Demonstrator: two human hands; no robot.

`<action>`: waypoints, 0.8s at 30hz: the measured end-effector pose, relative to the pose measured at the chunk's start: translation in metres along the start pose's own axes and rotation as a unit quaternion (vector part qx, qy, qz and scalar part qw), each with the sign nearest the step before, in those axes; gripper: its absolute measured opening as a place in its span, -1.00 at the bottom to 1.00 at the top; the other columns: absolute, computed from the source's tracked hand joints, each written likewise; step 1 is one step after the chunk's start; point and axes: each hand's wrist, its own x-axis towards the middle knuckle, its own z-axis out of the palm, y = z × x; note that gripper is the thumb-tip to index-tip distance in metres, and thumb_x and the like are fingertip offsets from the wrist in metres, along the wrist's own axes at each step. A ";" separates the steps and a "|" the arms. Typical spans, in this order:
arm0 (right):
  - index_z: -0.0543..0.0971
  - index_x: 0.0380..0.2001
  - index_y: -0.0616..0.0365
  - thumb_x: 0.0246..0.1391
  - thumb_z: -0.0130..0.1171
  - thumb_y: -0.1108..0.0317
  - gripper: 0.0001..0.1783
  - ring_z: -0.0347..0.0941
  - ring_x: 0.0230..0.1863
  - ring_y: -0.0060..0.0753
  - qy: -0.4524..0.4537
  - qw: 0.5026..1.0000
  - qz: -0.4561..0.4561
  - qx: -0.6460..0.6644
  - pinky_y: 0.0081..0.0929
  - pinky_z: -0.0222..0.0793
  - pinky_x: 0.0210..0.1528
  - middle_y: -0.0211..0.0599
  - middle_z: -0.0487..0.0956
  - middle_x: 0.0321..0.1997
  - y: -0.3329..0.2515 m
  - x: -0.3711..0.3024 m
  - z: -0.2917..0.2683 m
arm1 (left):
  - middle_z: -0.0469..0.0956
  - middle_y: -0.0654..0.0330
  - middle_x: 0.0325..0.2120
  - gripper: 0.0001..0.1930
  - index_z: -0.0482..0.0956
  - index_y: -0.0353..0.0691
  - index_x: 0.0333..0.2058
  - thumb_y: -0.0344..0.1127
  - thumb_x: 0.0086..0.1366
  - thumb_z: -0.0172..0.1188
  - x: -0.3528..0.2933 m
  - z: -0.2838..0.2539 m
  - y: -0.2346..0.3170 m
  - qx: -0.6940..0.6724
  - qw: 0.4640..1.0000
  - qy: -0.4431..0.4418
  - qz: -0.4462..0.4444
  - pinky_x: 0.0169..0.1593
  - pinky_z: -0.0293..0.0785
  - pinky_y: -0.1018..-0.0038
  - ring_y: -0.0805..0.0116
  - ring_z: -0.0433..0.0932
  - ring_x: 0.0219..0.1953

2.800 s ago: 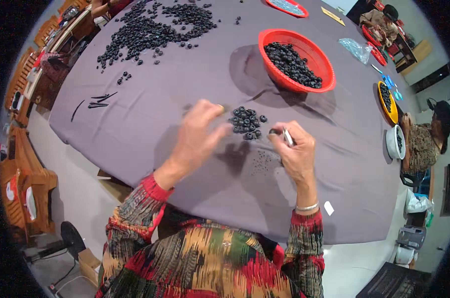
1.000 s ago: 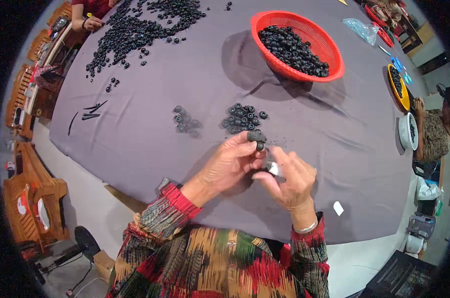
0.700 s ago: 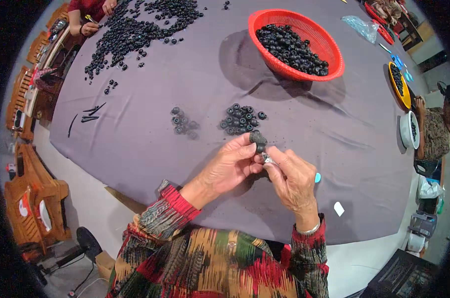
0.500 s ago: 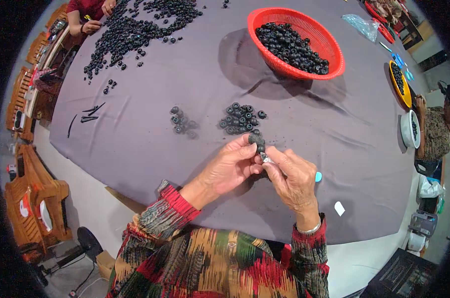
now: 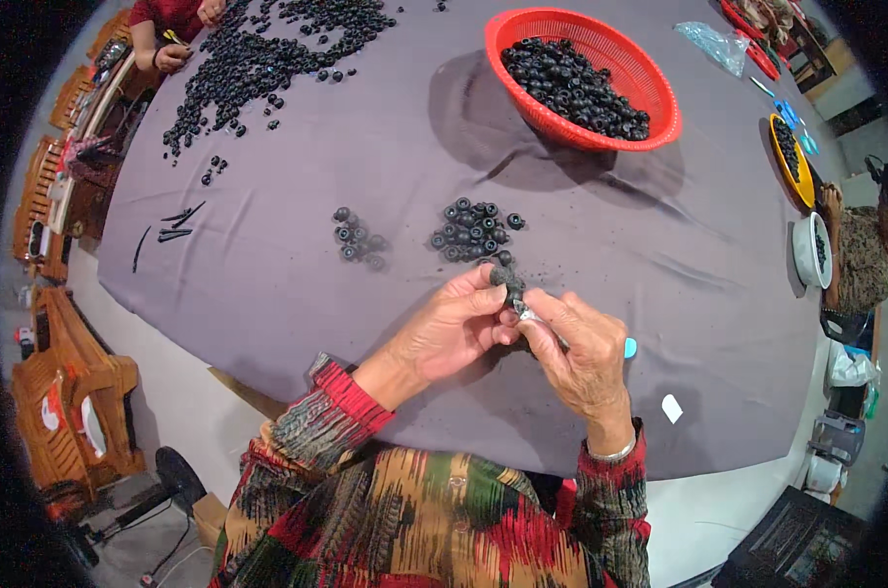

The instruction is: The person processes small black components by hand, holding each piece and working on it with a handheld tool before placing it onto the table.

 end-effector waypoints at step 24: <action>0.59 -0.26 0.28 0.03 0.21 0.48 -0.82 0.51 -0.47 -0.30 0.005 0.994 0.106 0.015 -0.49 0.39 -0.42 -0.16 0.57 -0.45 0.002 0.002 -0.002 | 0.54 0.29 -0.36 -0.89 0.51 -0.14 -0.24 -0.35 0.26 0.20 0.002 0.011 0.002 0.053 0.998 0.030 0.018 -0.41 0.36 0.63 0.53 0.44 -0.40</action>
